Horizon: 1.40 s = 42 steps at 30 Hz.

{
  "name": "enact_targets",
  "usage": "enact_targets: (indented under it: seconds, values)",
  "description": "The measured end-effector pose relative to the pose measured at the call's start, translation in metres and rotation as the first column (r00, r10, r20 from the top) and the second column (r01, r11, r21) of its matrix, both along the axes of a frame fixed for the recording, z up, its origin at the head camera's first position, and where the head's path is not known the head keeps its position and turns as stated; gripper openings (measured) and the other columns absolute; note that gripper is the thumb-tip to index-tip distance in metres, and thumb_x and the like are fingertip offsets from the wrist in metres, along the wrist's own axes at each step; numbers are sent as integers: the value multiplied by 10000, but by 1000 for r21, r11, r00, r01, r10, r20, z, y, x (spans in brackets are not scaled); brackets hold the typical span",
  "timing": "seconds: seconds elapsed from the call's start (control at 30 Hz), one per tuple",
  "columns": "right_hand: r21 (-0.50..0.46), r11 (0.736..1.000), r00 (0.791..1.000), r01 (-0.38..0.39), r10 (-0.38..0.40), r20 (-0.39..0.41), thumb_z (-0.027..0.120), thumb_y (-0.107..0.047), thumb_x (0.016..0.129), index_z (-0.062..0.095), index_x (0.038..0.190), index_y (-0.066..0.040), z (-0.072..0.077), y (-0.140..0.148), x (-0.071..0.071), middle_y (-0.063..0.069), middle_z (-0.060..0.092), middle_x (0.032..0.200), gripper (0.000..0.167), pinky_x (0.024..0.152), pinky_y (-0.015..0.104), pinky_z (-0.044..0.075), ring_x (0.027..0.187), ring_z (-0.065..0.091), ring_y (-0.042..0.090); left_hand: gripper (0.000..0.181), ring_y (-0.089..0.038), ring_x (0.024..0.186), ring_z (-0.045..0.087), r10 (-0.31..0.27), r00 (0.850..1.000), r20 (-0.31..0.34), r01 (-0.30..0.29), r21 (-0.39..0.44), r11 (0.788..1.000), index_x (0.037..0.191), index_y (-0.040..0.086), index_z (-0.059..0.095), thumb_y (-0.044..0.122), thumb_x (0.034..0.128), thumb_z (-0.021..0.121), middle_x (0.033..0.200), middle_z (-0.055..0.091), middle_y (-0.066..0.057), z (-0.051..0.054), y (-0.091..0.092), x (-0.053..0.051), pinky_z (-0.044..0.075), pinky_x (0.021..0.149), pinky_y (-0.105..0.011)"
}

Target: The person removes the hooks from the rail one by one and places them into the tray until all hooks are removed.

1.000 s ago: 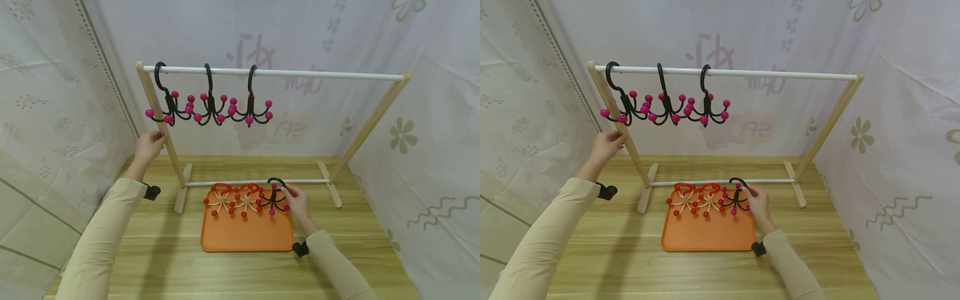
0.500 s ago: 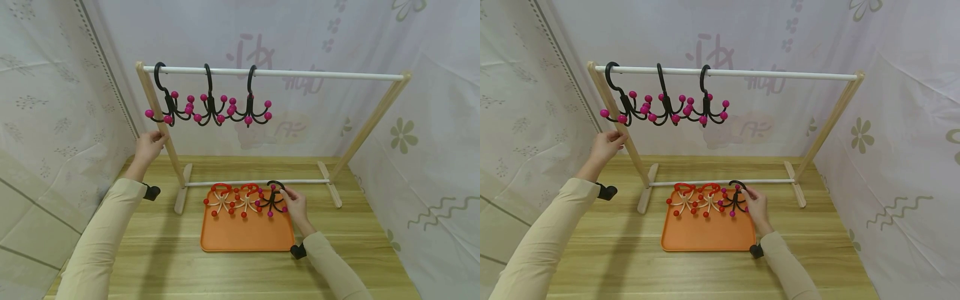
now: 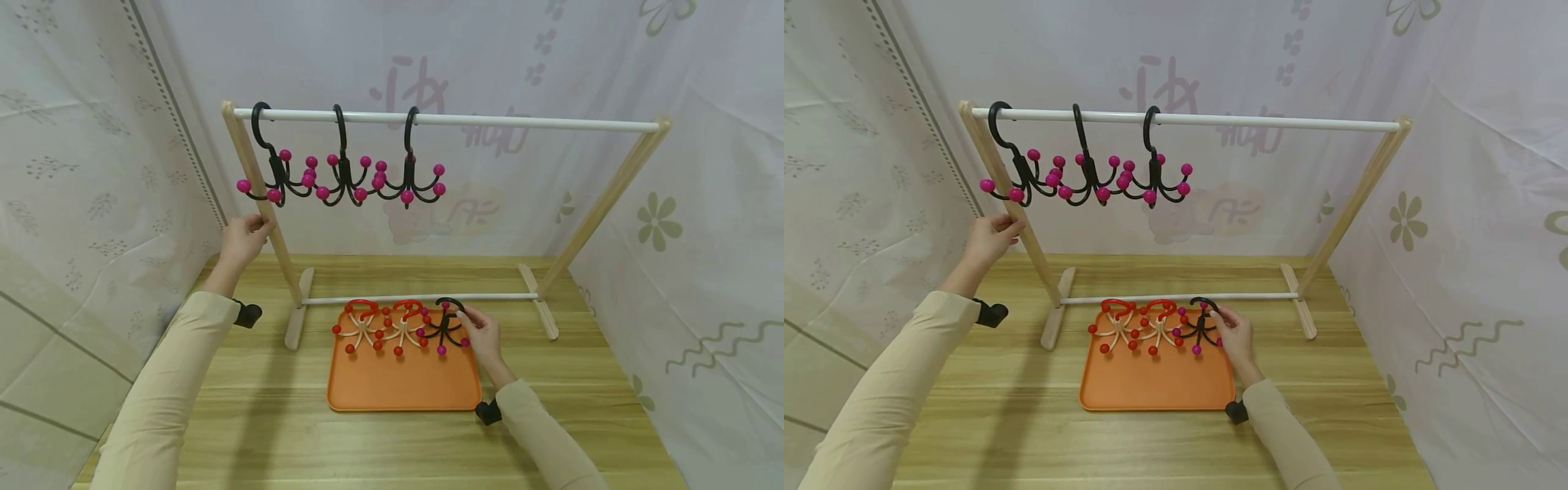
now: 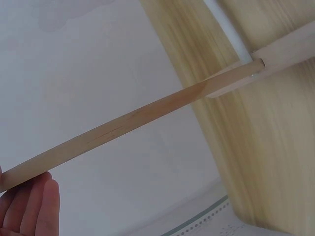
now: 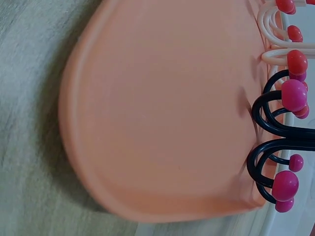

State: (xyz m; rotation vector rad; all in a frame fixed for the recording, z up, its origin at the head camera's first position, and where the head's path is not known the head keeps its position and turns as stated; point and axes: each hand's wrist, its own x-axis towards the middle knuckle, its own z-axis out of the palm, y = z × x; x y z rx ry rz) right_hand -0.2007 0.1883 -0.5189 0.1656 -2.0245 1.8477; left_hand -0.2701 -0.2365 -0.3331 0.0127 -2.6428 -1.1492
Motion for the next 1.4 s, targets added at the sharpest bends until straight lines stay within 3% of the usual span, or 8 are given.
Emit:
enact_targets:
  seconds: [0.33,0.43,0.57,0.67,0.87,1.13,1.27,1.4]
  values:
    - [51,998,999,41,-42,35,654,-265,807,667,1055,-162,-74,36,-49,23,644,994,269,621,201,467,854,600,155,411,-350,847,572,-7,1000,15,7,12,1000,1132,-66,547,276,921,461,1065,573,-234,1,0,1,436,646,-354]
    - [77,997,998,27,-23,-56,649,-214,815,663,1058,-127,-66,43,-59,18,645,995,258,628,195,460,858,599,141,415,-360,858,571,-9,1000,16,9,20,1000,1136,-69,542,277,922,459,1074,567,-237,1,0,2,439,670,-377]
    - [107,994,997,17,-8,-81,624,-110,831,637,1033,24,16,26,-31,124,636,983,244,691,216,459,852,599,171,412,-363,856,573,-7,1000,11,7,18,1000,1139,-73,541,268,922,460,1071,568,-237,0,0,2,442,671,-381]
    - [76,997,998,29,-24,-59,643,-120,816,649,1000,33,45,22,-25,159,636,954,239,663,225,466,814,608,196,415,-355,853,577,-6,1000,11,6,8,1000,1145,-73,540,267,924,454,1067,572,-232,1,0,2,441,653,-358]
    - [69,993,980,93,-79,-180,671,-273,791,676,1031,-167,-56,69,-114,-1,651,970,263,616,189,460,810,611,127,419,-358,860,577,-11,1000,13,10,11,1000,1144,-79,537,268,924,453,1069,570,-235,1,0,2,444,671,-375]
    - [75,988,986,135,-126,-110,657,-140,805,669,944,27,113,13,-30,97,664,845,218,599,182,437,750,608,100,429,-360,856,575,-11,1000,14,11,18,1000,1146,-78,536,279,921,458,1068,570,-234,1,0,1,441,690,-403]
    - [82,987,985,136,-125,-118,642,-110,815,653,932,76,147,3,-20,147,656,824,220,605,163,429,715,598,58,421,-360,849,577,-11,1000,9,11,10,1000,1139,-76,541,275,920,462,1061,573,-234,1,0,0,444,678,-393]
    - [93,988,985,126,-114,-126,643,-156,818,656,955,53,157,5,-31,100,662,819,250,618,180,424,728,593,65,413,-370,853,574,-10,1000,8,10,10,1000,1134,-76,544,269,921,463,1061,572,-238,0,-1,0,444,680,-399]
